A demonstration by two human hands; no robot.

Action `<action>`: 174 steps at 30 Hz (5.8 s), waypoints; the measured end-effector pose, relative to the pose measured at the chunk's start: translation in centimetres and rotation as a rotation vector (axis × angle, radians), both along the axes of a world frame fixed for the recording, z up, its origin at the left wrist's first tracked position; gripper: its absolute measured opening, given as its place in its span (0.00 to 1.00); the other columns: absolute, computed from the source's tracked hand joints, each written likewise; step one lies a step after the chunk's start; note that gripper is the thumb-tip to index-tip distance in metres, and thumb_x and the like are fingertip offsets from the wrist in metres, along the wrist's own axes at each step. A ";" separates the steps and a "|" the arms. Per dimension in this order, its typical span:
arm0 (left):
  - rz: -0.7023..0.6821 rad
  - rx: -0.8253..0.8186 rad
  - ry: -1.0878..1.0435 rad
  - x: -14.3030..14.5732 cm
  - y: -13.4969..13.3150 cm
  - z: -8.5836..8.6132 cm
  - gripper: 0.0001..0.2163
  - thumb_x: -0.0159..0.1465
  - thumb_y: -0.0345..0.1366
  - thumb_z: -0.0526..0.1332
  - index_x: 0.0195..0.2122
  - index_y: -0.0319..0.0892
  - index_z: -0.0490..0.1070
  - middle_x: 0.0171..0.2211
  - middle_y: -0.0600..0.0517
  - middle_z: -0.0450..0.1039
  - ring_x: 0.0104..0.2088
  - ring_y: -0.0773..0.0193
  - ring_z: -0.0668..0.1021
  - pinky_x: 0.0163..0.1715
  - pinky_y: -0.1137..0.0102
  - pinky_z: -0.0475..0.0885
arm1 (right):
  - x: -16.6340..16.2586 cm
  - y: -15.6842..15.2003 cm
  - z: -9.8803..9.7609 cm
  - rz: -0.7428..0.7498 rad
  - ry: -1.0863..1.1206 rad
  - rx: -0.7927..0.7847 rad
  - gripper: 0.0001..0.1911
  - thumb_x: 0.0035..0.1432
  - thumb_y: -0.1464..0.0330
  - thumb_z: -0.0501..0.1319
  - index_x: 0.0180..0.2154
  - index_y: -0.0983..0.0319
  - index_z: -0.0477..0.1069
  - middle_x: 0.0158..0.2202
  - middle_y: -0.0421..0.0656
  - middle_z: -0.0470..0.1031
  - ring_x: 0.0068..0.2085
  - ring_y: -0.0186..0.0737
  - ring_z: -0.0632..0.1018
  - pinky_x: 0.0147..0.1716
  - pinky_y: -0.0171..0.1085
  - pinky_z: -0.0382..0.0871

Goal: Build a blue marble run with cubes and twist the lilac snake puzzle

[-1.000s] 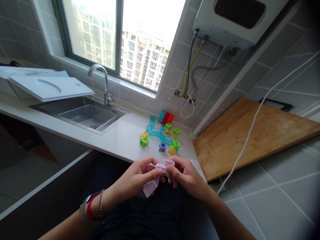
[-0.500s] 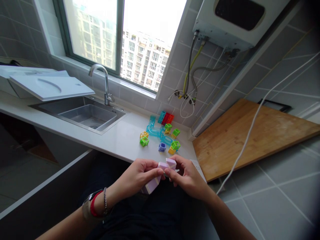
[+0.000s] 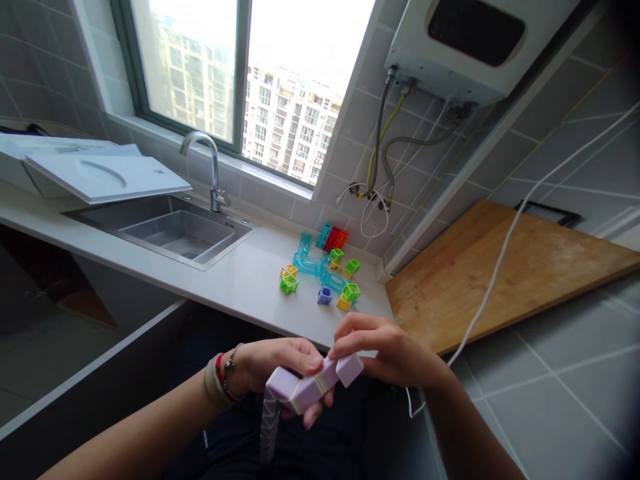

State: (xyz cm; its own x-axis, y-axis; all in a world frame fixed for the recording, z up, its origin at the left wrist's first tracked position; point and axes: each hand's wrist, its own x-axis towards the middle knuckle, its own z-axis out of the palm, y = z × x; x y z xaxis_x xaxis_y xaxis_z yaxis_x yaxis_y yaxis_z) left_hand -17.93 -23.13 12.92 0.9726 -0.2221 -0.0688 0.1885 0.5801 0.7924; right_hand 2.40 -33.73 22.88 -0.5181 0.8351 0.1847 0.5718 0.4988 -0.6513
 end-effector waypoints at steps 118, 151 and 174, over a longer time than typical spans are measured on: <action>0.576 0.097 0.059 0.6 -1.2 1.8 0.21 0.61 0.52 0.66 0.38 0.34 0.79 0.32 0.43 0.81 0.25 0.65 0.79 0.27 0.72 0.74 | -0.6 0.3 0.4 -0.311 0.202 -0.142 0.19 0.65 0.60 0.65 0.56 0.58 0.76 0.54 0.50 0.74 0.53 0.47 0.76 0.49 0.41 0.76; 1.335 1.133 -0.248 0.0 -3.0 1.9 0.14 0.60 0.43 0.71 0.45 0.45 0.79 0.38 0.48 0.78 0.35 0.60 0.78 0.39 0.69 0.73 | -1.2 0.6 -1.0 -0.522 0.505 -0.200 0.16 0.61 0.56 0.67 0.44 0.60 0.74 0.43 0.46 0.81 0.40 0.41 0.80 0.40 0.39 0.77; 1.000 1.990 -0.543 -0.8 -0.8 2.3 0.07 0.71 0.34 0.57 0.44 0.42 0.75 0.39 0.46 0.78 0.37 0.59 0.77 0.37 0.66 0.73 | -1.8 1.7 -2.8 -0.634 0.548 -0.287 0.22 0.59 0.50 0.66 0.30 0.62 0.70 0.22 0.38 0.72 0.22 0.33 0.73 0.22 0.33 0.74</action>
